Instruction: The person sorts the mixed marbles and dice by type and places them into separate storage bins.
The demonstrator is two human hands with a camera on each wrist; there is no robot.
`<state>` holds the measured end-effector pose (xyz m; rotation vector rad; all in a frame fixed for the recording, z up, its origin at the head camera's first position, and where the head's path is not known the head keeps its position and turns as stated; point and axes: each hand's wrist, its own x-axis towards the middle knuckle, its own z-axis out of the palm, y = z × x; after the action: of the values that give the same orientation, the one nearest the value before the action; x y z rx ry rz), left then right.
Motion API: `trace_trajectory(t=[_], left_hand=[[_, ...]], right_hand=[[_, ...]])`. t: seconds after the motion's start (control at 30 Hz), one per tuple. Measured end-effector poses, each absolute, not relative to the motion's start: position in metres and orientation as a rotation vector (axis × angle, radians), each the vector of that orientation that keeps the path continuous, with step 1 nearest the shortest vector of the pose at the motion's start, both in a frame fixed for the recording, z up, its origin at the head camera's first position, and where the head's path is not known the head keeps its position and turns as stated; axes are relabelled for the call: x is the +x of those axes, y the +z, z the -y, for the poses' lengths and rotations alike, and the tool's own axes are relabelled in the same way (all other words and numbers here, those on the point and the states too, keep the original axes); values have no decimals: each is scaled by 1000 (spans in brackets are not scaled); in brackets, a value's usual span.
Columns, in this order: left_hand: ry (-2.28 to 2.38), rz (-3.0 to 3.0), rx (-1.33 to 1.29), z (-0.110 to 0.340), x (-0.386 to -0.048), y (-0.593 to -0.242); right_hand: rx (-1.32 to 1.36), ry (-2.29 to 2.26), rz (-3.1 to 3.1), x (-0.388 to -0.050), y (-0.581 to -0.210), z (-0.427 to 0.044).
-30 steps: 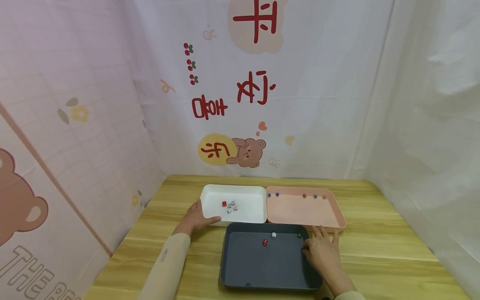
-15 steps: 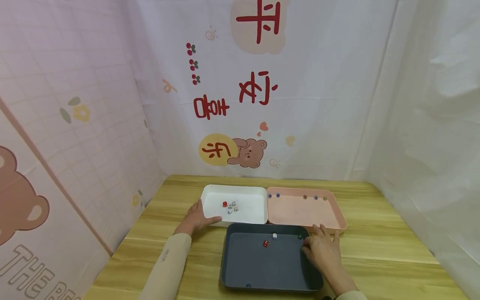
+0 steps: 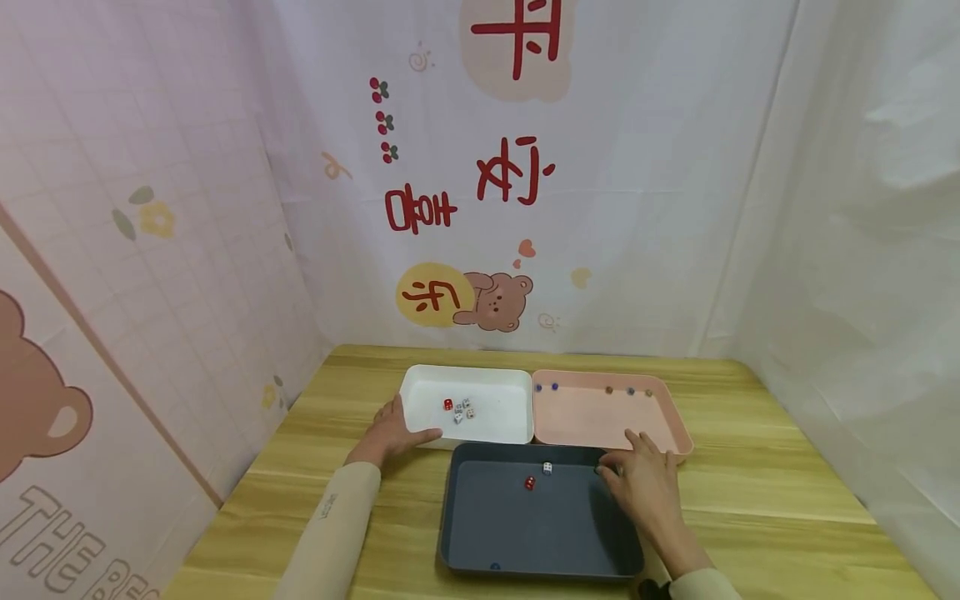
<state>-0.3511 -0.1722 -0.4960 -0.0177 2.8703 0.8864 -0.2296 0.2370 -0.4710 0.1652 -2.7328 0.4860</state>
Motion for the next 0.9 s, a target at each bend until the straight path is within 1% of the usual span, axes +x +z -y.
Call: trace_trajectory(t=[0.4,0.9], left_hand=[[879,-2882,6,175,-350,-496],[852,-2899,11,173,-352,-498]], right_hand=[[154,553,2669,-239,-458,-235],[124,601,2657,-253,-442,-246]])
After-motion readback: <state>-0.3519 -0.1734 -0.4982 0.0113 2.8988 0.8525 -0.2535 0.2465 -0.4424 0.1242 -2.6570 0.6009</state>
